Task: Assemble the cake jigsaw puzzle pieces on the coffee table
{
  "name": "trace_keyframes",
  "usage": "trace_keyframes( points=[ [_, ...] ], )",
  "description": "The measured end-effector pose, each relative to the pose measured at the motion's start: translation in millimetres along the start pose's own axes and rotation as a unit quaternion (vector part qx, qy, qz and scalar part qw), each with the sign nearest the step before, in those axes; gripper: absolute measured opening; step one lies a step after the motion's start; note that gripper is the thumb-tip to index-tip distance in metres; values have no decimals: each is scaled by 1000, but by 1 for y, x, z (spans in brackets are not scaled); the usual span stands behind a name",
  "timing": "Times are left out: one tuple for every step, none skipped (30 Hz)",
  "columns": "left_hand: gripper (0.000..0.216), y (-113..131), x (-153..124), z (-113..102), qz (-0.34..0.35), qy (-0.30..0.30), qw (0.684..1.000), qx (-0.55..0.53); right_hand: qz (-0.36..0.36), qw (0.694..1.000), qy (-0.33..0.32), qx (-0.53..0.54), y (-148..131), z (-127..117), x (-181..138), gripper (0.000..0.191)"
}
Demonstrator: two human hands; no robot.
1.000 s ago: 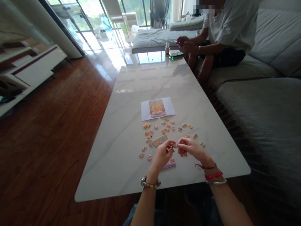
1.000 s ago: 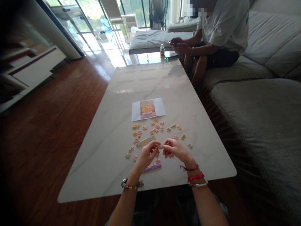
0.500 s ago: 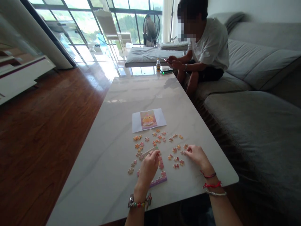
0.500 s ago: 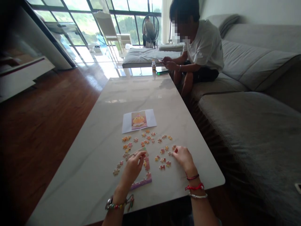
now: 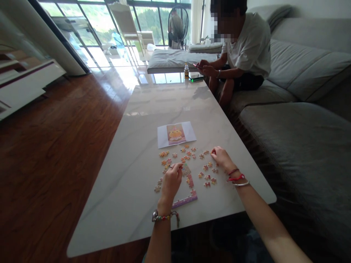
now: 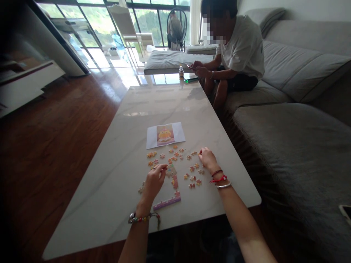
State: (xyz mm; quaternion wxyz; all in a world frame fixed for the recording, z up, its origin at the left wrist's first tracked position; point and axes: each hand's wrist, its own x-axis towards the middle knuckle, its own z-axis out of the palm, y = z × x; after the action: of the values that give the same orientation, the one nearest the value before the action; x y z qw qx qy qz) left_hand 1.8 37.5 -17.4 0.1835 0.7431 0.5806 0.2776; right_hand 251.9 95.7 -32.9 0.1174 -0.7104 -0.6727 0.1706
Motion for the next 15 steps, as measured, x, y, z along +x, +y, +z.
trace_keyframes(
  points=[
    [21, -1, 0, 0, 1, 1, 1000, 0, 2, 1000, -7, 1, 0, 2, -1, 10],
    [21, -2, 0, -1, 2, 1, 1000, 0, 2, 1000, -11, 4, 0, 3, -3, 9],
    [21, -3, -1, -1, 2, 1, 1000, 1, 0, 1000, -14, 7, 1, 3, -6, 8],
    [21, -3, -1, -1, 3, 0, 1000, 2, -2, 1000, -18, 7, 2, 2, -10, 7],
    [21, -3, -2, -2, 5, -2, 1000, 1, -5, 1000, -21, 11, 4, 1, -14, 7],
    [21, -3, -2, -2, 9, -5, 1000, 1, -7, 1000, -21, 21, 6, -1, -18, 7],
    [21, -3, -2, -2, 13, -7, 1000, -1, -8, 999, -15, 38, 8, -3, -22, 8],
    [21, -3, -2, -2, 16, -10, 1000, -2, -7, 998, 0, 60, 10, -5, -26, 10],
    [21, -3, -2, -2, 18, -11, 1000, -3, -3, 996, 24, 83, 13, -7, -30, 12],
    [21, -3, -2, -3, 18, -10, 1000, -3, 3, 993, 53, 104, 17, -9, -35, 13],
    [21, -3, -2, -3, 15, -9, 1000, -1, 10, 989, 85, 118, 21, -11, -40, 14],
    [21, -3, -2, -4, 11, -7, 1000, 2, 17, 986, 113, 122, 25, -13, -46, 14],
    [20, -3, -2, -4, 9, -6, 1000, 5, 22, 983, 134, 121, 29, -14, -53, 14],
    [20, -3, -2, -4, 8, -7, 1000, 8, 25, 982, 145, 115, 32, -15, -59, 14],
    [21, -3, -2, -4, 9, -10, 1000, 10, 22, 983, 147, 108, 32, -15, -64, 14]
  ],
)
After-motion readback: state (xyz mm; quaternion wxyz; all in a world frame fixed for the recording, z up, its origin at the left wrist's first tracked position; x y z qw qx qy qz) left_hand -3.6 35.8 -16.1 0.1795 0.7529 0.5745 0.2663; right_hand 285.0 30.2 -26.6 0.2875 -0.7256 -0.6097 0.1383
